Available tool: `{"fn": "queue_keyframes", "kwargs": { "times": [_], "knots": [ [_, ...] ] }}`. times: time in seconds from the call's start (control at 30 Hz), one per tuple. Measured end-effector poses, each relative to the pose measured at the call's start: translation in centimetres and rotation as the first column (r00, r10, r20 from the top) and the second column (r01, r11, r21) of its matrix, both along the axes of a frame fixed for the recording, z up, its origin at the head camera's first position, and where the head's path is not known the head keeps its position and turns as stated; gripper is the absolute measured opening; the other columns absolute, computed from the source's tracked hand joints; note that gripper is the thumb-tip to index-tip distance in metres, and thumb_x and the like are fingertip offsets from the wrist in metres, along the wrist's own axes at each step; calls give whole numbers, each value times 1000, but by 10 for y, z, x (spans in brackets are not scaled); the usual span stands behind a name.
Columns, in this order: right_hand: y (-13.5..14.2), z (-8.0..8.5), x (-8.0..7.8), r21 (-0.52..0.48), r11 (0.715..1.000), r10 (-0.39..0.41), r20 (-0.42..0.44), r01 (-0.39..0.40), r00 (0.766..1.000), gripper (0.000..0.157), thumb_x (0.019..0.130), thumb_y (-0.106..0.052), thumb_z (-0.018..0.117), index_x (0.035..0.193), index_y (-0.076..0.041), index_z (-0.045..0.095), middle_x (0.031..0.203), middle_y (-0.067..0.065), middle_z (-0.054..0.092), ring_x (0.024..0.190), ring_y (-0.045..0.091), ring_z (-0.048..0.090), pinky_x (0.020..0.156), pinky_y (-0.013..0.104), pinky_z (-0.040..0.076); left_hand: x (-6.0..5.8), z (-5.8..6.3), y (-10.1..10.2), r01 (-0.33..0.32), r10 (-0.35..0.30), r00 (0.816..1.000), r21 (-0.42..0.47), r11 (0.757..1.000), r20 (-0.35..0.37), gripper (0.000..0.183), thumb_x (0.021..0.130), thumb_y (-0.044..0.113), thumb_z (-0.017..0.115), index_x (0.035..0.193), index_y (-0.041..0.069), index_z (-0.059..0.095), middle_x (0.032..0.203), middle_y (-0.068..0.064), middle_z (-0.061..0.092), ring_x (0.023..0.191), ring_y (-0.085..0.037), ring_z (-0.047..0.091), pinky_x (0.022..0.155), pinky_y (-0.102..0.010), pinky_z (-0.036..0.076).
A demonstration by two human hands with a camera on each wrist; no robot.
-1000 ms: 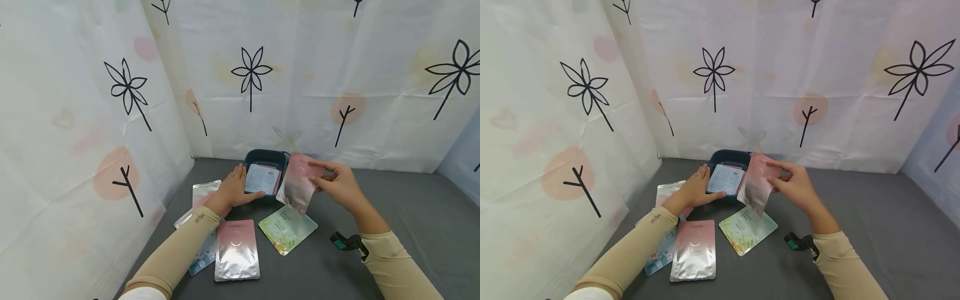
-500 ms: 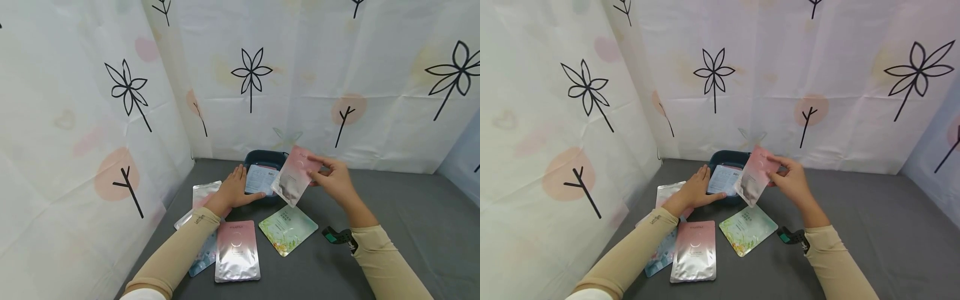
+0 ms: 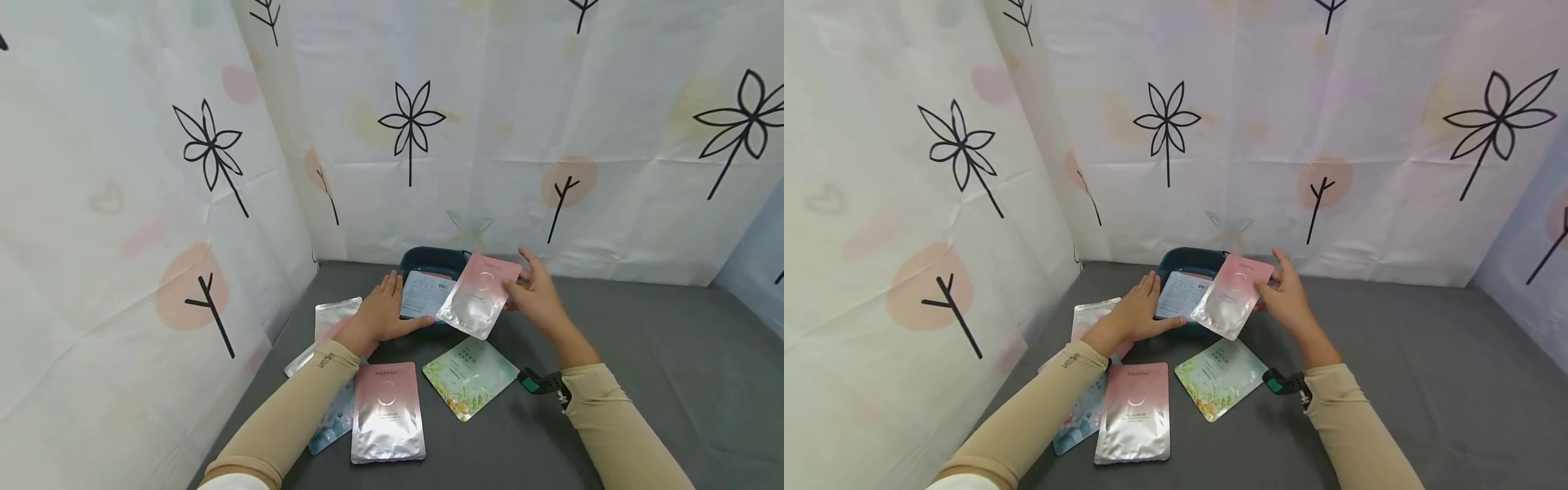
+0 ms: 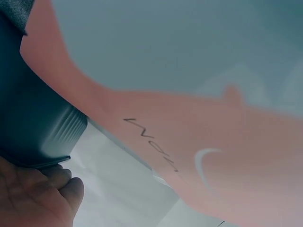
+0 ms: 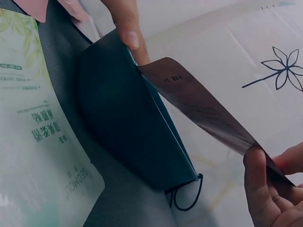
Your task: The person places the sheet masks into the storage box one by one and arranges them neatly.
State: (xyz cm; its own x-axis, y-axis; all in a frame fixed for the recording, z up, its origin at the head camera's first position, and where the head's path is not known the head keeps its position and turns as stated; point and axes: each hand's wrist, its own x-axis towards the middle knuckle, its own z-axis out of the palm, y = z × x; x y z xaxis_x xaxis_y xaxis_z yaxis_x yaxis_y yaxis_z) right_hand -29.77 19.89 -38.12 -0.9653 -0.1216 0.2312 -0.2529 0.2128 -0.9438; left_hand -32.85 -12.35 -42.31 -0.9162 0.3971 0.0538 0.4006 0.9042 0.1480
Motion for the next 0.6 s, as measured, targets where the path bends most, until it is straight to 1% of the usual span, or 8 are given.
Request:
{"fn": "queue_keyframes", "kwargs": {
  "times": [0.1,0.17,0.33,0.47,0.6],
  "knots": [
    [-3,-3,-5,-19,1000,-6,45,7,999,83,108,-6,53,172,-9,0,157,37,46,90,0,69,67,30,63,0,-1,-1,0,0,1000,3,1000,0,124,91,88,45,168,-5,15,177,-26,12,166,-39,13,133,-50,21],
    [-6,-6,-7,-29,1000,-8,96,10,995,85,109,-10,55,172,-9,-2,159,36,44,92,2,69,71,29,63,1,-1,0,-2,2,1000,5,1000,6,123,92,87,47,168,-5,15,177,-26,12,166,-39,14,133,-50,22],
    [-15,-9,-13,-48,999,12,214,-1,977,91,109,-18,58,171,-9,-8,161,36,41,95,6,69,80,25,62,2,-1,-1,-5,5,1000,8,1000,17,122,92,85,48,168,-5,15,177,-25,11,166,-38,13,133,-51,22],
    [-23,-10,-19,-83,996,38,268,-16,963,93,109,-20,58,171,-9,-11,158,35,44,99,12,73,84,26,63,-2,-3,-2,-14,14,1000,-10,1000,10,124,91,89,44,168,-3,14,178,-24,11,166,-37,14,133,-50,22],
    [-29,-14,-23,-72,997,28,295,-7,955,93,109,-23,59,171,-10,-9,159,32,46,108,18,74,88,27,62,-2,-1,-1,-7,7,1000,-9,1000,6,124,91,89,45,169,-3,14,177,-24,13,166,-37,15,133,-50,22]
  ]
}}
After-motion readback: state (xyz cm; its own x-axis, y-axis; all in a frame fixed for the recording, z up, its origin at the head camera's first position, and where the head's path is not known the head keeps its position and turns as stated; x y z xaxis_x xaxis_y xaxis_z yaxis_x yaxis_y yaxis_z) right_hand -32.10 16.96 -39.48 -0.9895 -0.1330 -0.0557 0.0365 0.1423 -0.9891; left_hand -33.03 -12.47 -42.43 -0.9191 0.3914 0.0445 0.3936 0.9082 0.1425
